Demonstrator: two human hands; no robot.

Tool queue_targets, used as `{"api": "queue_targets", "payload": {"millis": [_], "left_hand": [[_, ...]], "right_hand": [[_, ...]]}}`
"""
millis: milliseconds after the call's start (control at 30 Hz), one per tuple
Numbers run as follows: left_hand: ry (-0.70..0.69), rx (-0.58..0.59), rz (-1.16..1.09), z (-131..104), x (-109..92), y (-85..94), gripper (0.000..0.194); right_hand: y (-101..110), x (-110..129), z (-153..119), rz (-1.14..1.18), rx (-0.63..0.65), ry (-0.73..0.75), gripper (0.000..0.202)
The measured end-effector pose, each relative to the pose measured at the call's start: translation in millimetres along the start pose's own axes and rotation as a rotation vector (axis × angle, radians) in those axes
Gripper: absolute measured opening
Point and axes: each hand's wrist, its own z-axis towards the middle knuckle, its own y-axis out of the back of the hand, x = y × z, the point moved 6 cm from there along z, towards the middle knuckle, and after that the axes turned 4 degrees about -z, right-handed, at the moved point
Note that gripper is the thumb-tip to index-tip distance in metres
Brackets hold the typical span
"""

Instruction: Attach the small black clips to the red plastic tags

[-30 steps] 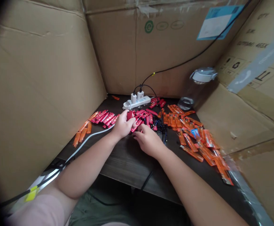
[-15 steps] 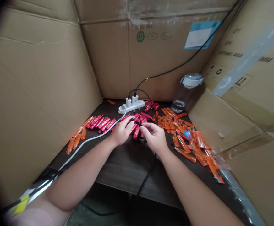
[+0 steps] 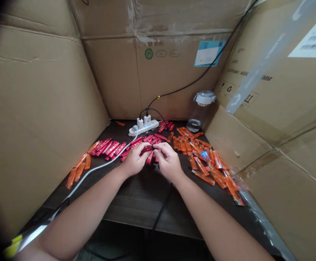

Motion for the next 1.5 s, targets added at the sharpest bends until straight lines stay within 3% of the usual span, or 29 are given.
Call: {"api": "queue_targets", "payload": {"millis": [100,333,567,733,900,1367,1500], "left_hand": [[-0.018,-0.005,-0.016,0,0,-0.2,0.022],[-0.054,-0.015,-0.012,-1,-2,-1.6,0.024],[-0.141,-0.033,-0.022,-2,-6,-0.8,0.022],[-0.121,-0.032,-0.056,-2,-6,-0.9,0.022],[-0.063,-0.026,-0.086,-3,-3,-1.9,0.025],[-0.131,-0.035,-0.062,-3,-7,-0.4,0.024],[-0.083,-0.026,-0.092,-3,-8,0.1,0.023]], "right_hand": [[2,3,0,-0.037,-0.037,0.028,0.019],[5,-7,-3,0.061,-0.124,-0.123,0.021],[8,3,-3,-0.071,-0.144,0.012,0.012],[11,9,-3,-0.122,-0.18,0.097,0.008],[11,12,-3,-0.098,-0.183,0.096,0.009],[9,18,-4,-0.129,-0.155,0.16,0.009],[7,17,-4,-0.085,-0.126,0.142,0.009]]}}
